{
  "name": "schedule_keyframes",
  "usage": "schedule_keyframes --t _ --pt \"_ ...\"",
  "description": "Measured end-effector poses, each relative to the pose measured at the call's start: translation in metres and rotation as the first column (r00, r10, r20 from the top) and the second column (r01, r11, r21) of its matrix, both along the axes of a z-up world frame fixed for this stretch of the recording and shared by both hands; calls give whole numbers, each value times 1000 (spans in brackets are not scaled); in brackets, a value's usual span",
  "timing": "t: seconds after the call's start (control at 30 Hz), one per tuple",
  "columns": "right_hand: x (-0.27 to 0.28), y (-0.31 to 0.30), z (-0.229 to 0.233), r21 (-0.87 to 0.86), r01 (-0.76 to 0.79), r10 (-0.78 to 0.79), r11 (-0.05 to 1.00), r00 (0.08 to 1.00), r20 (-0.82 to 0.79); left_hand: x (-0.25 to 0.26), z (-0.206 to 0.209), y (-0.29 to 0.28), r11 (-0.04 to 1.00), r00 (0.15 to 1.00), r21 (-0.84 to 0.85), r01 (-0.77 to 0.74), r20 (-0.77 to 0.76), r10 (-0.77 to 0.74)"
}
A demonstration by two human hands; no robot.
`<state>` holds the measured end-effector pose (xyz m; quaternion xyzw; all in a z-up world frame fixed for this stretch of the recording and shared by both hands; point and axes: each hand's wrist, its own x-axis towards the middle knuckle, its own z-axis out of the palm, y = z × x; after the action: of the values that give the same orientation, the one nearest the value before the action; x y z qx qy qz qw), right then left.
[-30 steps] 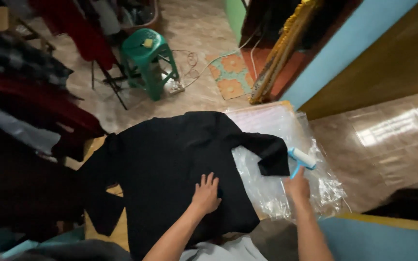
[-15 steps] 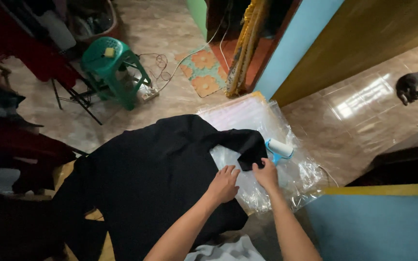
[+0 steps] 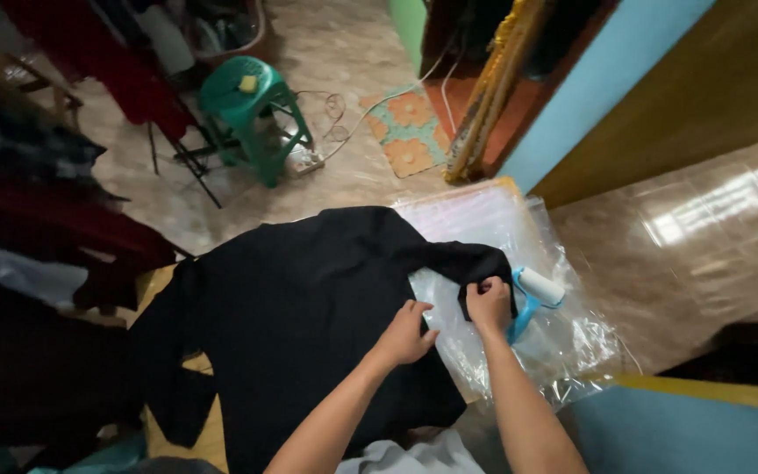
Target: Using a lint roller to remove lint and dust from a black jacket laid out on a table.
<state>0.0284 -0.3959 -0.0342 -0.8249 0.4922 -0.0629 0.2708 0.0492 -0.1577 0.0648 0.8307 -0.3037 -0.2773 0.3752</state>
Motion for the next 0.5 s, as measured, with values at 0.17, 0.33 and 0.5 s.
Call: schedule_keyframes --t 0.17,0.33,0.5 --pt "13 11 14 140 38 -41 989 999 12 8 41 32 984 976 16 -177 -123 177" --pt "25 22 6 -18 -55 57 998 976 209 12 37 56 955 940 31 -295 -170 296" --pt "40 96 61 -339 -570 662 748 673 329 28 -2 68 838 802 -54 -544 -327 500"
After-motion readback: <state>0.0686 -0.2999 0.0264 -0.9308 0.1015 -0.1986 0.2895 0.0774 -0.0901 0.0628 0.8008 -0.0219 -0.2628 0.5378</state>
